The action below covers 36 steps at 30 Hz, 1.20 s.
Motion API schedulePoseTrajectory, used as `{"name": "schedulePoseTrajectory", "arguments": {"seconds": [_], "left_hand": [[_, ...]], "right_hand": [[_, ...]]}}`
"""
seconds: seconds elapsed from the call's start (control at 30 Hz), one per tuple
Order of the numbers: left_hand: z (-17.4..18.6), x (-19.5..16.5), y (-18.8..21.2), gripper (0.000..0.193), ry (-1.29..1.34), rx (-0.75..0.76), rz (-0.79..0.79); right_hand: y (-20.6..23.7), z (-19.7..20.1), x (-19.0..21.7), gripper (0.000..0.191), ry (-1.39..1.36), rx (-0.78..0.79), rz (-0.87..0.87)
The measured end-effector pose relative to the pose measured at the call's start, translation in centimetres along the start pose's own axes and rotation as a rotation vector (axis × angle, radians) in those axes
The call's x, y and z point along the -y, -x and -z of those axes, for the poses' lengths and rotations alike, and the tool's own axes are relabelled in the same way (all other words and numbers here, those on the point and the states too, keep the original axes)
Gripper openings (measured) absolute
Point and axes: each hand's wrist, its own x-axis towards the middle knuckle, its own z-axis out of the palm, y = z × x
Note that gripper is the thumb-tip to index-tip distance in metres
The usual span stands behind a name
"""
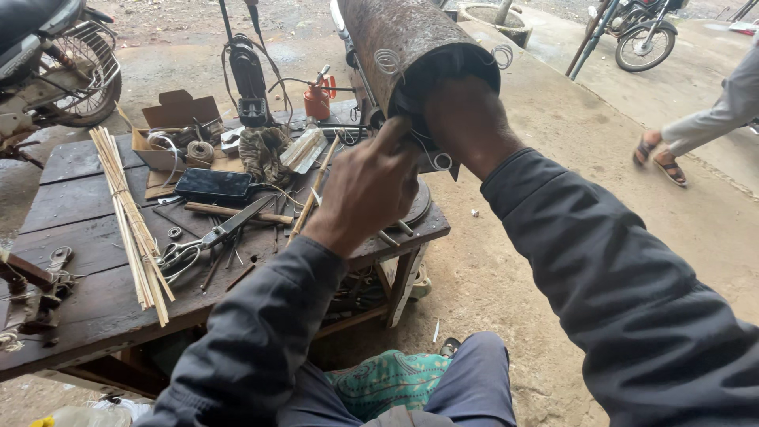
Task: The person inserts a wooden stick into a metal cylinder and rotates it to wind a metal wire into a coil. They then remove the stick and adjust the formed coil by hand inside the cylinder.
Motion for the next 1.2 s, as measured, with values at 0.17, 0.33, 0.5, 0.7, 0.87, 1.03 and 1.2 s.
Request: {"name": "schedulePoseTrajectory", "arguments": {"seconds": [0.17, 0.33, 0.5, 0.7, 0.87, 1.03, 1.2], "left_hand": [[2.3, -0.3, -1.7, 0.017, -0.006, 0.093, 0.044], [2.5, -0.7, -0.6, 0.023, 0.028, 0.074, 0.047], [2.4, -0.6, -0.3, 0.027, 0.086, 0.042, 0.042], [2.4, -1.0, -0.6, 0.026, 0.15, 0.174, 0.113], [2.6, -0.6, -0.4, 0.034, 0.182, 0.135, 0.01], [2.3, -0.6, -0.5, 0.042, 0.192, 0.231, 0.076], [1.9, -0.6, -0.5, 0.044, 0.155, 0.237, 0.085]], "right_hand": [[-0.3, -0.1, 0.5, 0.005, -0.056, -0.047, 0.012], [-1.1, -1.0, 0.5, 0.007, -0.037, 0.024, 0.0], [-1.1, -2.1, 0.1, 0.007, -0.062, 0.043, -0.053], [-0.7, 0.6, -0.3, 0.007, -0.041, 0.068, -0.022], [-0.7, 5.6, -2.3, 0.015, -0.057, 0.312, -0.098], [-0.5, 7.0, -1.8, 0.019, 0.204, 0.387, 0.157], [-1.9, 5.6, -1.8, 0.013, 0.104, 0.111, 0.275]]}}
